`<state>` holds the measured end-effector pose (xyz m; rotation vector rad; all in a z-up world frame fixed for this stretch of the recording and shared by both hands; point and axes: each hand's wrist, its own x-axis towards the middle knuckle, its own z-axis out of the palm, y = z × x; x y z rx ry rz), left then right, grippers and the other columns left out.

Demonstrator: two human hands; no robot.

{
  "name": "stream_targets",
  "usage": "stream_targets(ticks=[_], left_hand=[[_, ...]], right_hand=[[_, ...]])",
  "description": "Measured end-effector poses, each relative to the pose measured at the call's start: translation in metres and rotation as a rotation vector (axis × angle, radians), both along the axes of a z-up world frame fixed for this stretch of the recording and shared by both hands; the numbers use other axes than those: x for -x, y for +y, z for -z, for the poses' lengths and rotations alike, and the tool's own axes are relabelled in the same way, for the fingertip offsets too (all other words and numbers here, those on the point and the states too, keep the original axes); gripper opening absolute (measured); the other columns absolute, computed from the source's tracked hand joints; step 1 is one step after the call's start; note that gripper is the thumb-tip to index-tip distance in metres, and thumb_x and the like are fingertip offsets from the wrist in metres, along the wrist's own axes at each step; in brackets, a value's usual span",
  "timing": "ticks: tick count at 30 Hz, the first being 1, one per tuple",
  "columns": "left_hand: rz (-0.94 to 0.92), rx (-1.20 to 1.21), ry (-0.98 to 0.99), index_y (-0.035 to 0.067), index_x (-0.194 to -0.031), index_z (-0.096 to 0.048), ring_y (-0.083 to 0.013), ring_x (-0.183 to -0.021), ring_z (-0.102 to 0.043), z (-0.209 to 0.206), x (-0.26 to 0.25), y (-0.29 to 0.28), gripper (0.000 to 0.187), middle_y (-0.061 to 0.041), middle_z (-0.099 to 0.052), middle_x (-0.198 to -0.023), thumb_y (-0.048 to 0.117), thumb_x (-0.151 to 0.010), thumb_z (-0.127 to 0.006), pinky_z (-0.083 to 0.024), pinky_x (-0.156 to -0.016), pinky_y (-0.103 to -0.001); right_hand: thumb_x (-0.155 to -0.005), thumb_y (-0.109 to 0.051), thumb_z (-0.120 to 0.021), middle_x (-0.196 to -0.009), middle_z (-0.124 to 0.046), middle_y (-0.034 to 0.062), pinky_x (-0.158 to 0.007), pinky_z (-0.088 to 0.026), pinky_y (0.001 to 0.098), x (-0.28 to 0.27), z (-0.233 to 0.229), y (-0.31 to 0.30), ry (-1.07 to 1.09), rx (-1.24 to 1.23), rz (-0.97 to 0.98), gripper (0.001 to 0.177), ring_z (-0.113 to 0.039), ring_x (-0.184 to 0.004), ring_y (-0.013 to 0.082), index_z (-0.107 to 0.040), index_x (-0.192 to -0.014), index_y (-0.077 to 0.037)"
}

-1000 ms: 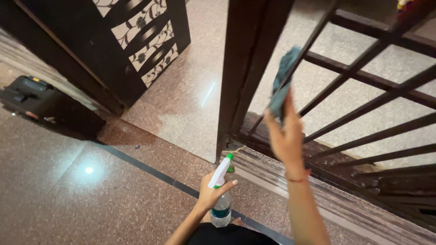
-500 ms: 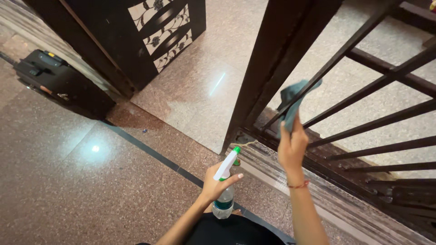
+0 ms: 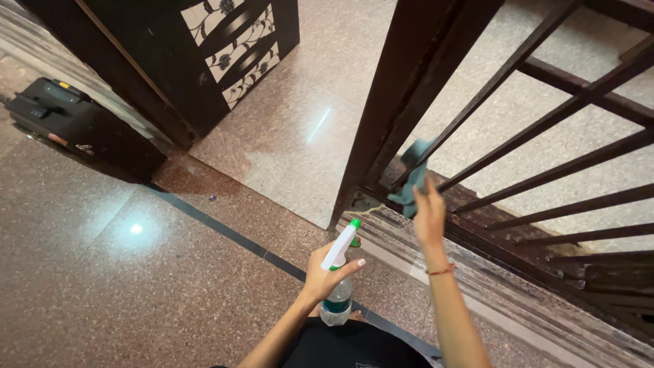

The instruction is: The person sprays a cleaning solution from a bottle onto a metal gate and wipes the bars and frame with a cloth.

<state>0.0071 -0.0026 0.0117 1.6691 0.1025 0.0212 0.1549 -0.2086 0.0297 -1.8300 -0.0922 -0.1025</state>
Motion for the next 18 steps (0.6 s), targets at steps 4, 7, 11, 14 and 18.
stream_targets(ticks=[4, 7, 11, 14, 18], left_hand=[[0.021, 0.011, 0.006, 0.006, -0.12, -0.072, -0.0085, -0.071, -0.057, 0.004, 0.001, -0.002, 0.054, 0.0, -0.064, -0.075, 0.036, -0.077, -0.085, -0.049, -0.065, -0.028], [0.033, 0.033, 0.023, 0.006, -0.121, -0.073, -0.008, -0.072, -0.057, 0.004, 0.002, -0.003, 0.053, 0.001, -0.064, -0.076, 0.035, -0.078, -0.085, -0.049, -0.066, -0.028], [0.024, 0.037, 0.078, 0.007, -0.122, -0.074, -0.0077, -0.069, -0.055, 0.003, 0.004, -0.002, 0.054, 0.001, -0.06, -0.072, 0.033, -0.077, -0.086, -0.047, -0.064, -0.027], [0.019, 0.037, 0.027, 0.006, -0.121, -0.073, -0.0066, -0.072, -0.056, 0.004, 0.004, 0.0, 0.053, 0.003, -0.063, -0.076, 0.034, -0.078, -0.086, -0.049, -0.066, -0.026], [0.04, 0.012, 0.111, 0.008, -0.121, -0.073, -0.0073, -0.068, -0.059, 0.005, 0.002, 0.003, 0.054, 0.003, -0.062, -0.07, 0.035, -0.076, -0.085, -0.048, -0.062, -0.027]], right_hand=[[-0.109, -0.019, -0.04, -0.093, -0.069, 0.0075, -0.07, -0.058, 0.03, -0.005, -0.098, 0.0, -0.168, -0.193, -0.083, 0.047, -0.07, -0.079, 0.0174, -0.042, -0.156, -0.01], [-0.11, -0.009, -0.045, -0.147, -0.062, 0.0202, -0.124, -0.05, 0.043, -0.015, -0.152, -0.006, -0.534, -0.152, -0.156, 0.052, -0.062, -0.137, 0.0284, -0.042, -0.16, 0.005], [-0.107, -0.013, -0.046, -0.126, -0.062, 0.0158, -0.111, -0.042, 0.0372, -0.015, -0.166, -0.002, -0.428, -0.363, -0.108, 0.048, -0.057, -0.12, 0.0239, -0.048, -0.15, 0.009], [-0.114, -0.014, -0.048, -0.153, -0.054, 0.0136, -0.13, -0.035, 0.0377, -0.015, -0.142, 0.008, -0.487, -0.494, -0.212, 0.05, -0.048, -0.146, 0.0233, -0.041, -0.159, 0.006], [-0.11, -0.014, -0.045, -0.159, -0.048, 0.013, -0.133, -0.033, 0.0424, -0.013, -0.103, 0.005, -0.415, -0.562, -0.213, 0.052, -0.044, -0.151, 0.0254, -0.037, -0.158, 0.005]])
